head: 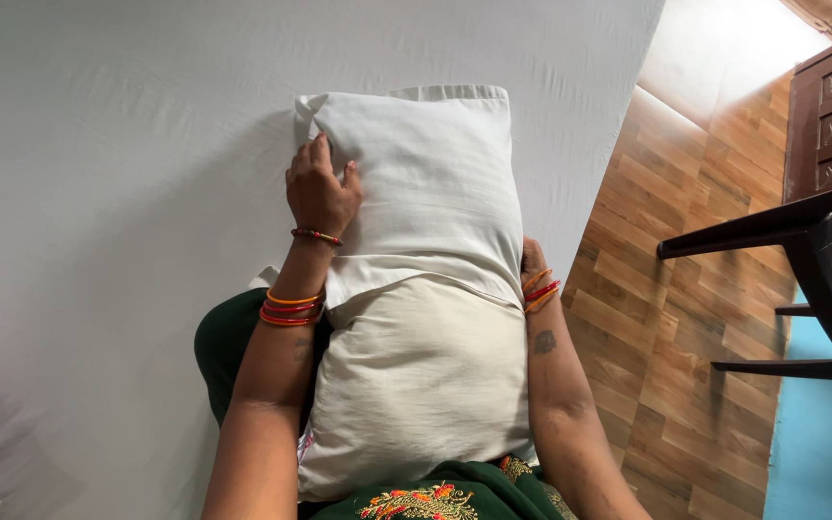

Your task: The person puts a white pillowcase onto a pillow by hand while sitting on a bed, pulling the fabric over the pillow and smoothing it.

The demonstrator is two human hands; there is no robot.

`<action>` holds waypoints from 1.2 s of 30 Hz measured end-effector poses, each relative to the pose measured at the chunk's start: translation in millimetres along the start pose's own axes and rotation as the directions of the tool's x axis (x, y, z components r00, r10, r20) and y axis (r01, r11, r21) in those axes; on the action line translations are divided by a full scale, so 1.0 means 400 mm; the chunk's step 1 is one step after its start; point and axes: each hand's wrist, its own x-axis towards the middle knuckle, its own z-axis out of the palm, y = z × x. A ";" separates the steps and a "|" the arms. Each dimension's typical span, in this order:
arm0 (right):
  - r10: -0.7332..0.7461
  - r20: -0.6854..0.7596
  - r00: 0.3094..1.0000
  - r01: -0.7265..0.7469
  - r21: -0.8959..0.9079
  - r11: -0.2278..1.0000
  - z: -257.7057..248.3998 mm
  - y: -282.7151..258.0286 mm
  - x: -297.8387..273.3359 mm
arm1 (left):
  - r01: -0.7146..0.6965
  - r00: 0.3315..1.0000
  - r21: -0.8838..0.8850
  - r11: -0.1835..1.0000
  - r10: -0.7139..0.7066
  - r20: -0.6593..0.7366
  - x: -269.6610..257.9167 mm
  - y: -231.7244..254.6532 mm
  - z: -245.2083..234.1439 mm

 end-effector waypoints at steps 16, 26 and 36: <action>-0.676 0.328 0.660 0.403 -0.914 -0.050 -0.131 0.062 -0.199 | 0.406 0.751 0.180 0.896 -0.439 0.493 0.004 -0.096 0.084; -0.617 -0.107 0.780 0.121 -0.941 0.317 -0.266 0.186 -0.493 | 0.240 0.765 0.189 0.952 -0.306 0.567 -0.012 -0.079 0.093; -0.622 0.184 0.761 0.380 -0.904 0.197 0.057 -0.069 -0.372 | -0.015 0.917 -0.387 0.922 0.167 0.363 -0.061 0.074 -0.032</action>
